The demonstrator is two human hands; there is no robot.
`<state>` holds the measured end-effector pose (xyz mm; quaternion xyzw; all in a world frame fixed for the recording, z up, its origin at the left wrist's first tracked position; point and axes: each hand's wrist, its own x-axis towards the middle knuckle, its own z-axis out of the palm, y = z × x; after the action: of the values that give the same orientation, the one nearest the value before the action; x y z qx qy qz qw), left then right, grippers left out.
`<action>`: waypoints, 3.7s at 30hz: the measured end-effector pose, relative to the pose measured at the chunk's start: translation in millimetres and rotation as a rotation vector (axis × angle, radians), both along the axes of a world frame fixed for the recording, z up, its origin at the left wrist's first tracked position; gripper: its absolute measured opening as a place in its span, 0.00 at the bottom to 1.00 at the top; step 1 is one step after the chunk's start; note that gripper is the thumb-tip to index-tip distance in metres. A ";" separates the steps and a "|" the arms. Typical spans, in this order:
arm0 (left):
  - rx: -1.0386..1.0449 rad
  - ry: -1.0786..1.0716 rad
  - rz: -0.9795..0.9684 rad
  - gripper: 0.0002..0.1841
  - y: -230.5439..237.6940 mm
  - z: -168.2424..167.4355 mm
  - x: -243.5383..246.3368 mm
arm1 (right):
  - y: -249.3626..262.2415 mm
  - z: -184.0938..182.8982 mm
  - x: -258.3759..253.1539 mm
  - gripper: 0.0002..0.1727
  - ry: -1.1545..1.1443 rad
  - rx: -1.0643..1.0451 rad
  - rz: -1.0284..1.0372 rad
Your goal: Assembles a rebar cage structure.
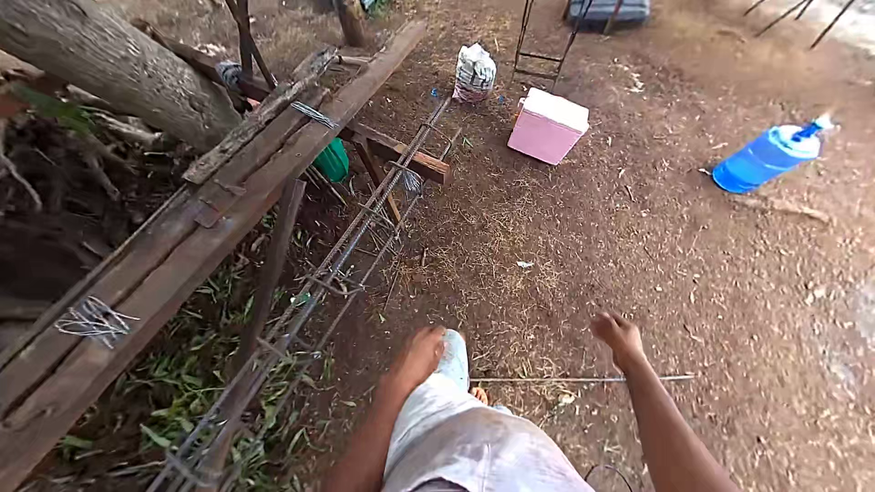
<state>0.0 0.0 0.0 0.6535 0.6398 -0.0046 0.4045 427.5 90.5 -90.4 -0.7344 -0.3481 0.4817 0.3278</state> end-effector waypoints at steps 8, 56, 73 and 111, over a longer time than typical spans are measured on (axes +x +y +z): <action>0.105 -0.129 0.301 0.20 199.7 -35.0 -18.5 | 273.6 60.6 -106.9 0.21 0.085 0.028 0.484; 0.274 -0.182 0.700 0.15 669.5 -48.9 -111.4 | 692.0 8.1 -396.9 0.23 0.538 -0.107 0.604; 0.255 -0.214 0.752 0.18 666.5 -37.1 -173.3 | 692.6 -4.1 -358.3 0.21 0.570 -0.112 0.713; 0.179 -1.051 1.381 0.25 592.5 -74.8 68.0 | 745.2 94.5 -446.4 0.24 -0.604 0.721 2.094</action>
<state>68.0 592.5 -74.8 0.0665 0.6214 0.5939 0.5066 -18.9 835.7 4.2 -0.0336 -0.9703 0.1948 -0.1394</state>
